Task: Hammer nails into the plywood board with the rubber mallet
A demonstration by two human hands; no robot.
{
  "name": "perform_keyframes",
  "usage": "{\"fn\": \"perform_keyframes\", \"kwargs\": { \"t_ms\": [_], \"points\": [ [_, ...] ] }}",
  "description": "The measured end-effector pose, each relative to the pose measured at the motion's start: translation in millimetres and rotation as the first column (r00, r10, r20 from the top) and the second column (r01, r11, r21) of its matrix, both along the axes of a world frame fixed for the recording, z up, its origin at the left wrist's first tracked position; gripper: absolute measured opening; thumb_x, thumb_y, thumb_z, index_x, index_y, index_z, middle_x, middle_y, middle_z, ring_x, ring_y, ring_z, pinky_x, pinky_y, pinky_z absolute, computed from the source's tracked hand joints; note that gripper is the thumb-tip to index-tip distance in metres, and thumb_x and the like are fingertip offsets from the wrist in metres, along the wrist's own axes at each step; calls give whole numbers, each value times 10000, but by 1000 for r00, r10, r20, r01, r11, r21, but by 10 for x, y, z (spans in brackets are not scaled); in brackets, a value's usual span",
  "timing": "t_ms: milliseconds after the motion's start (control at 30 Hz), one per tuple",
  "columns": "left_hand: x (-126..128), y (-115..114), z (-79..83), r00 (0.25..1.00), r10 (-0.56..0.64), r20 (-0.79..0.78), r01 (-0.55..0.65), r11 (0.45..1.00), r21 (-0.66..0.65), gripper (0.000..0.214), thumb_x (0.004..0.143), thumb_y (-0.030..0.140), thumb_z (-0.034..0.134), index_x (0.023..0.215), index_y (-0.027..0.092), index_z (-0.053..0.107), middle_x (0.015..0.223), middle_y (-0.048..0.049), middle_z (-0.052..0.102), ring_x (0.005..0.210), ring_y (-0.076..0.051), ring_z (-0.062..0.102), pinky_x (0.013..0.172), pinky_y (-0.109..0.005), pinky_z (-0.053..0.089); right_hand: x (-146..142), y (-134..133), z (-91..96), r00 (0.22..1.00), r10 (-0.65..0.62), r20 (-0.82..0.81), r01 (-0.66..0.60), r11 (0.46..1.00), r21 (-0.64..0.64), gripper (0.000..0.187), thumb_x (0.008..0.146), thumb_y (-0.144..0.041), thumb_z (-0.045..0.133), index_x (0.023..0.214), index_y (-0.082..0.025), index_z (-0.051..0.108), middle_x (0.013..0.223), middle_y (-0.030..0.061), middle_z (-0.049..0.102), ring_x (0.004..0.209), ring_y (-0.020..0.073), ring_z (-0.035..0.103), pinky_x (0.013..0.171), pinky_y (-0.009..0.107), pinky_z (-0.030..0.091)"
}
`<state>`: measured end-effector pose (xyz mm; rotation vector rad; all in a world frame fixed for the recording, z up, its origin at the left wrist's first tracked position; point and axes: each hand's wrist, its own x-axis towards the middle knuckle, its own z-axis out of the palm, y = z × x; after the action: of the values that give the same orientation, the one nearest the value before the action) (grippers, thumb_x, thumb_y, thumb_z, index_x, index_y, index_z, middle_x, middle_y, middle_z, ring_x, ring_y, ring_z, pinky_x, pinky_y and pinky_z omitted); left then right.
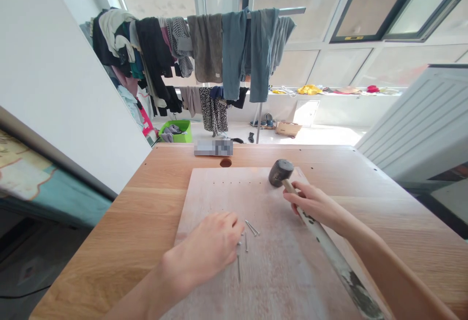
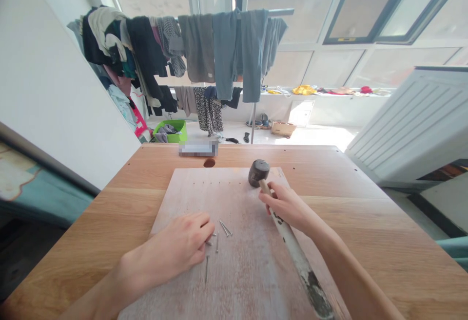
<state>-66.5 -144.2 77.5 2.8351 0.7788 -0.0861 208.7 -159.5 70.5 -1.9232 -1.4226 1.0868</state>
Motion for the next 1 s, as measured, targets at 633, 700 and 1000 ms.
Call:
{"fn": "perform_keyframes", "kwargs": {
  "t_ms": [633, 700, 1000],
  "points": [
    [1104, 1002, -332, 774, 254, 581, -60, 942, -331, 134, 783, 61, 620, 840, 128, 722, 786, -31, 667, 720, -134, 627, 715, -246, 489, 132, -23, -278, 816, -200, -543, 302, 947, 105, 396, 773, -499, 704, 934, -168, 557, 596, -67, 524, 409, 81, 496, 379, 201, 323],
    [1251, 1043, -413, 771, 210, 601, 27, 932, -361, 143, 807, 77, 627, 870, 126, 746, 816, -41, 678, 736, -131, 637, 733, -244, 500, 138, -22, -284, 785, -214, -582, 328, 940, 97, 393, 777, -485, 707, 950, -161, 566, 604, -63, 529, 420, 79, 508, 382, 192, 336],
    [1547, 1071, -597, 665, 230, 710, 129, 901, -413, 128, 822, 132, 669, 907, 162, 760, 834, -20, 731, 720, -127, 630, 707, -239, 501, 159, -12, -311, 741, -261, -619, 402, 911, 97, 434, 682, -502, 780, 863, -178, 556, 581, -56, 531, 417, 88, 517, 361, 176, 359]
  ]
}}
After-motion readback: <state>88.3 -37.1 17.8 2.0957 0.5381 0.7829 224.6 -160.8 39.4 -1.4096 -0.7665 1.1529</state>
